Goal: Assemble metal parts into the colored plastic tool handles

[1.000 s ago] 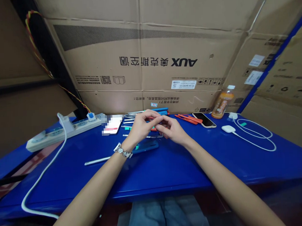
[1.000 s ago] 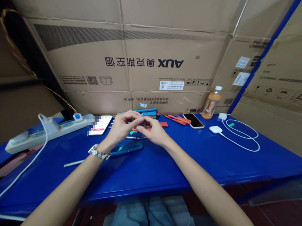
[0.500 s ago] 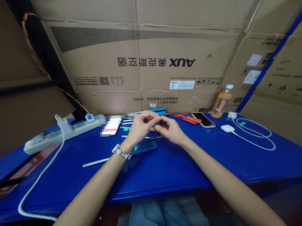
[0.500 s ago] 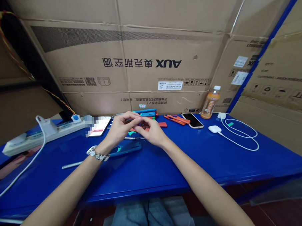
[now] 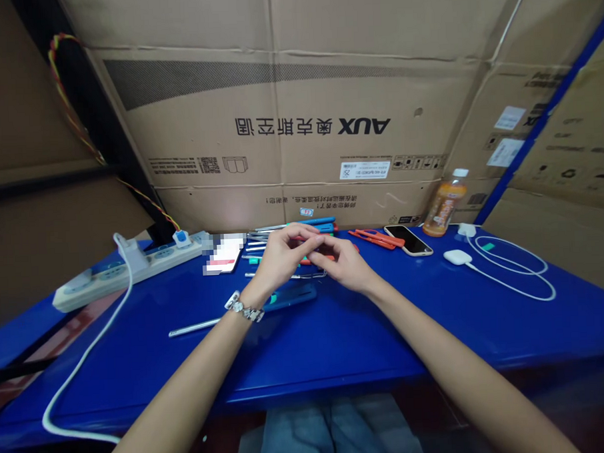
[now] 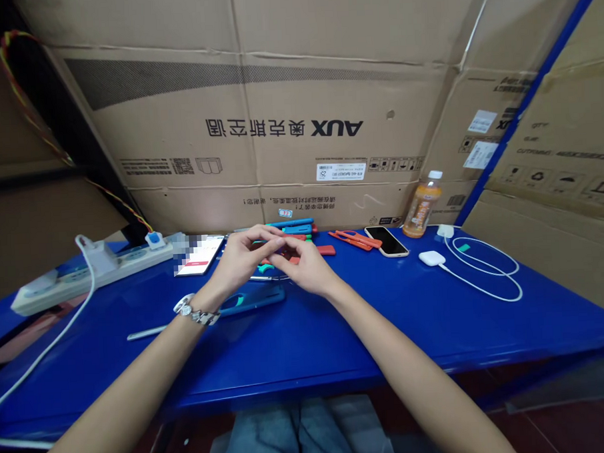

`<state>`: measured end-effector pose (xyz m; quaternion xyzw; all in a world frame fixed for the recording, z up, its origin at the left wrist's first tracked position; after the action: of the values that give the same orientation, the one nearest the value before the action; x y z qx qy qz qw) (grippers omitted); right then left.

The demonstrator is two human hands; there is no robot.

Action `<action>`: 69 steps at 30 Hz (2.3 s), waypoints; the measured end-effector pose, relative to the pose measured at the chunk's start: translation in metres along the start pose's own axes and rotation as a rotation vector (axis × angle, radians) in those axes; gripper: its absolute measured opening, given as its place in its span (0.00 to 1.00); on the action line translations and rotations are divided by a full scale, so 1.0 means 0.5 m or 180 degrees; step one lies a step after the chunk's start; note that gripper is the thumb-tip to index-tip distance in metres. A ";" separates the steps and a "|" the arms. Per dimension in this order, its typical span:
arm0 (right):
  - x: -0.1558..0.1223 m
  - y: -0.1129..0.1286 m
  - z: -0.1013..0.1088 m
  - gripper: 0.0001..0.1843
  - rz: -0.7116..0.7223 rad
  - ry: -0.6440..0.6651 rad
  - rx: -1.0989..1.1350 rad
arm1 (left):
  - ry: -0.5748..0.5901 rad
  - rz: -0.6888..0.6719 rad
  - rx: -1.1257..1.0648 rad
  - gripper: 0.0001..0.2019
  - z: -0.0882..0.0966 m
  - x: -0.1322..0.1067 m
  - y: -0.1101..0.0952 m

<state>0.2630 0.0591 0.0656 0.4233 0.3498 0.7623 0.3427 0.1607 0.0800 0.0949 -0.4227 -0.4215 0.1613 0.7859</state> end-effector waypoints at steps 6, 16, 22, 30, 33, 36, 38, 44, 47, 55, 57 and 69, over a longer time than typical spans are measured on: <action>0.002 -0.009 0.003 0.19 -0.0109 -0.0022 0.0076 | 0.0023 0.0049 0.0167 0.10 -0.004 -0.002 0.005; -0.004 0.000 -0.002 0.19 -0.0177 0.0330 0.0236 | 0.0287 0.0009 0.0261 0.12 -0.006 -0.005 0.001; 0.003 -0.008 0.008 0.19 -0.0097 -0.0092 0.0377 | -0.0166 0.0203 0.0090 0.14 0.005 -0.010 0.011; -0.002 0.005 -0.004 0.17 -0.0150 0.0262 0.0358 | 0.0146 -0.0036 0.0177 0.10 0.001 -0.007 0.002; -0.004 0.007 -0.002 0.17 -0.0251 0.0352 0.0381 | 0.0332 0.0040 0.0177 0.11 -0.002 -0.006 0.006; 0.000 -0.007 0.005 0.19 -0.0269 -0.0007 0.0391 | 0.0070 0.0227 0.0080 0.14 0.007 -0.006 0.015; -0.001 -0.018 0.011 0.21 -0.0235 -0.0330 0.0420 | -0.0172 0.0220 0.0039 0.12 0.014 -0.008 0.013; -0.001 -0.010 0.002 0.21 -0.0233 0.0013 0.0506 | 0.0030 -0.0022 0.0248 0.14 0.010 -0.006 -0.010; -0.003 0.001 -0.004 0.22 -0.0280 0.0362 0.0471 | 0.0192 -0.0069 0.0449 0.12 0.009 -0.008 -0.014; 0.005 -0.014 0.009 0.25 -0.0235 -0.0106 0.0476 | 0.0687 0.0553 0.1489 0.15 0.007 -0.082 0.072; 0.007 -0.015 0.007 0.25 -0.0169 -0.0183 0.0470 | 0.1019 0.0639 0.1655 0.18 -0.010 -0.106 0.099; 0.004 -0.005 -0.017 0.19 -0.0038 -0.0177 0.0467 | 0.1180 0.0816 0.1481 0.18 -0.034 -0.126 0.129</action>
<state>0.2553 0.0600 0.0609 0.4661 0.3975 0.7205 0.3249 0.1435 0.0710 0.0052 -0.3036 -0.1662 0.2712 0.8981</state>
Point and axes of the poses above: each hand's wrist, its own x-axis towards the middle knuckle, its own z-axis out of the back of the hand, y = z × x, the point moved 9 cm from there along x, towards the middle knuckle, and after that the axes turned 14 degrees about y, right-handed, at the moved point
